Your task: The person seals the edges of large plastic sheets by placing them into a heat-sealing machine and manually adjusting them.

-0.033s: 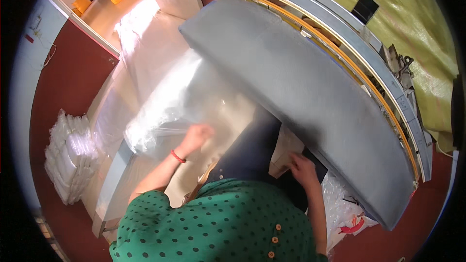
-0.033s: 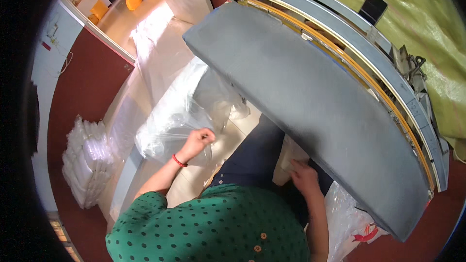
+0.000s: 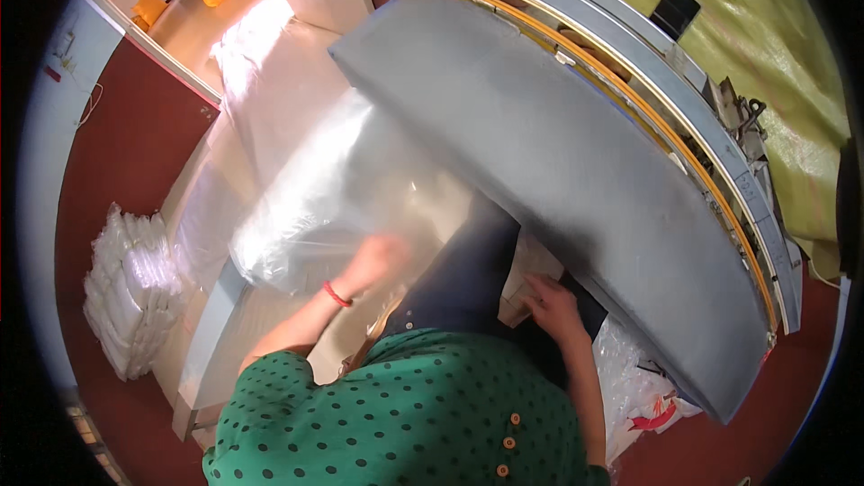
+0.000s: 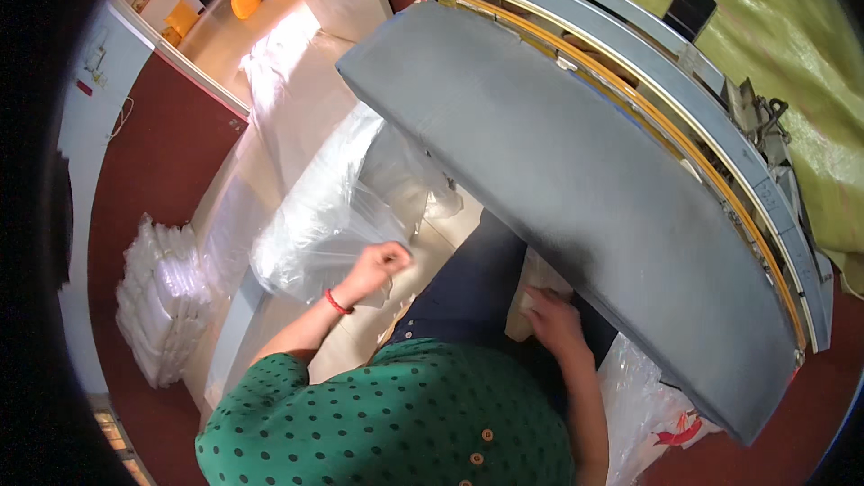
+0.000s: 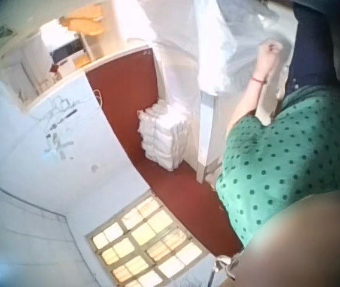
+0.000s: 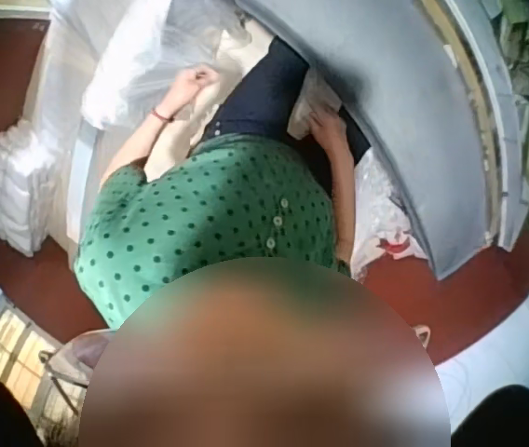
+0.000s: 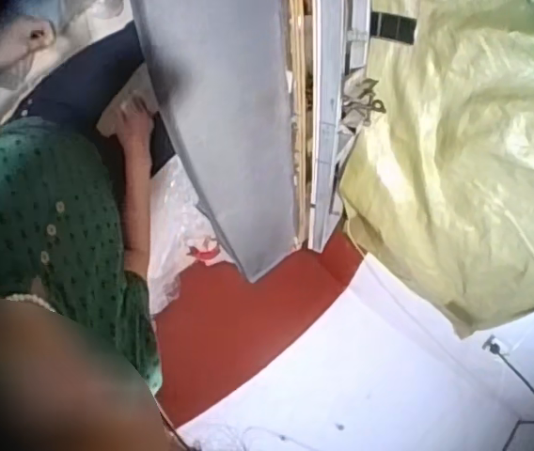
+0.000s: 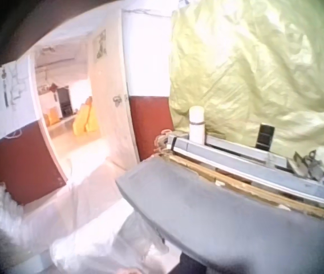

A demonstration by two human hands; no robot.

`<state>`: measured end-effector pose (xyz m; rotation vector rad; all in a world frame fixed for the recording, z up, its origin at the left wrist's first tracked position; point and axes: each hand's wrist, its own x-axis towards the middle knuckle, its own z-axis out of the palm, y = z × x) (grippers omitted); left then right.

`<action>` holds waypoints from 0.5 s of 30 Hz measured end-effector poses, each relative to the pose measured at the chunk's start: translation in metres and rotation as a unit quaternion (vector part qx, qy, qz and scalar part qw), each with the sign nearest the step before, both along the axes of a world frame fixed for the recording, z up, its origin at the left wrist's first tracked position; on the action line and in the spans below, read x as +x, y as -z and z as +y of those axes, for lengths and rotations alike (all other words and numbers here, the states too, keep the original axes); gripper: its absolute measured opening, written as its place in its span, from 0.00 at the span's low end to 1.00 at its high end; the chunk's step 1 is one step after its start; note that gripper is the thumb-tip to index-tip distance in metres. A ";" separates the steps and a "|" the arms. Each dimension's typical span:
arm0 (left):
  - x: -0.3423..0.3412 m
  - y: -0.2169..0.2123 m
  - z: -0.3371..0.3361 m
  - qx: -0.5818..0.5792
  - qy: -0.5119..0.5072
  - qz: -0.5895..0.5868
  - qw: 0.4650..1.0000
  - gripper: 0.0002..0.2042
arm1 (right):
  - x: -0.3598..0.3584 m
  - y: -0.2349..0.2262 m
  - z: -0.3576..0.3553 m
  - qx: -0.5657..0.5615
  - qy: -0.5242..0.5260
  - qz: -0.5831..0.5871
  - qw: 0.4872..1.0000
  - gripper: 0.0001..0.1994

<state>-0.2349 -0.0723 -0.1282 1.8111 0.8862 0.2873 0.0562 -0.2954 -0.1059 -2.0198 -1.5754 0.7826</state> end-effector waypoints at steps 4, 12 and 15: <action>0.077 -0.059 -0.078 -0.086 0.156 -0.144 0.973 0.02 | -0.031 -0.019 0.050 0.141 -0.064 0.080 0.985 0.30; 0.140 -0.132 -0.076 0.242 0.273 -0.283 0.887 0.09 | -0.004 -0.046 0.003 0.168 0.050 0.274 0.946 0.09; 0.158 -0.142 -0.064 0.375 0.228 -0.230 0.868 0.15 | 0.012 -0.059 -0.028 0.208 0.089 0.291 0.930 0.06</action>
